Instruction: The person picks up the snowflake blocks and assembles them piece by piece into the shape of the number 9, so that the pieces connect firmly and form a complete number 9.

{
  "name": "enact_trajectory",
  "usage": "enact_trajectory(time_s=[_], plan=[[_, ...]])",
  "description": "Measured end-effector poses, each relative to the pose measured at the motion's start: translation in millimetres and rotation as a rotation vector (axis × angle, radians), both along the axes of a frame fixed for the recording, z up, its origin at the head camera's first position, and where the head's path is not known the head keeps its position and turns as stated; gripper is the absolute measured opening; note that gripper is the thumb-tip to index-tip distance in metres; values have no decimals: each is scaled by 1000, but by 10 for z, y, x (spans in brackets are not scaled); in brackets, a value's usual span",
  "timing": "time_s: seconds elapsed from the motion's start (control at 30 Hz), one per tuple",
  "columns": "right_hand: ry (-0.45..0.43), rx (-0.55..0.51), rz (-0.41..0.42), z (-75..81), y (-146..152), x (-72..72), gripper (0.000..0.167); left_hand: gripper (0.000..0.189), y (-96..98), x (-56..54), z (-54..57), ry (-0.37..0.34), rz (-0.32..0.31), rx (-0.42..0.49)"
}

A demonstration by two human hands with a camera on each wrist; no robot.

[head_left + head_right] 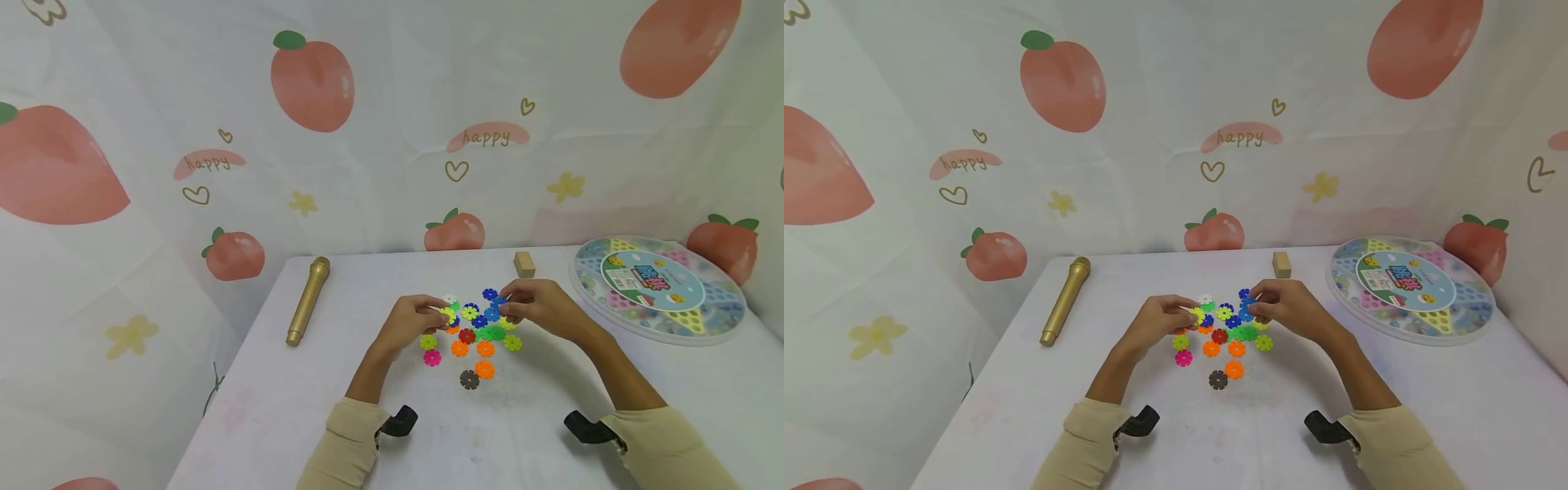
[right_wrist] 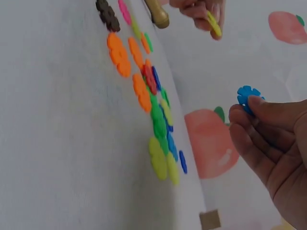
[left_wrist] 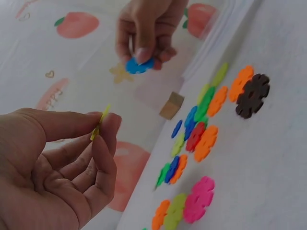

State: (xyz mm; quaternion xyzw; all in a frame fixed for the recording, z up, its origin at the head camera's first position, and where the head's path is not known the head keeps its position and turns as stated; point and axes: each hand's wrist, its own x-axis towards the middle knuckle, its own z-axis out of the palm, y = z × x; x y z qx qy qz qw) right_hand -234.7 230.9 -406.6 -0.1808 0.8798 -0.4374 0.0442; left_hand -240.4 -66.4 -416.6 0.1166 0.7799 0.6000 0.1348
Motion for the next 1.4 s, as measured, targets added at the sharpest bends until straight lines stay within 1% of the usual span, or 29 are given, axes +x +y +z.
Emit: enact_trajectory(time_s=[0.1, 0.2, 0.33, 0.5, 0.7, 0.83, 0.93, 1.13, 1.27, 1.4], plan=[[16, -35, 23, 16, -85, 3, 24, 25, 46, 19, -4, -26, 7, 6], [7, -79, 43, 26, -162, 9, 22, 24, 80, 34, 3, -39, 7, 25], [-2, -116, 46, 23, -230, 45, 21, 25, 111, 51, 17, -47, -9, 57], [18, -155, 69, 7, -292, 86, 18, 26, 141, 62, 40, -50, -34, 104], [18, -170, 89, 21, -343, 103, 19, 25, 122, 51, 74, -45, -69, 135], [24, -173, 93, 27, -364, 109, 15, 24, 112, 44, 92, -48, -77, 148], [33, -178, 92, 29, -374, 116, 14, 23, 124, 54, 103, -59, -61, 155], [67, -186, 69, 36, -394, 141, 15, 21, 175, 107, 140, -90, 6, 199], [88, -205, 60, 36, -415, 152, 14, 19, 197, 114, 138, -108, 41, 215], [94, -224, 58, 30, -439, 158, 12, 17, 214, 113, 129, -142, 50, 239]])
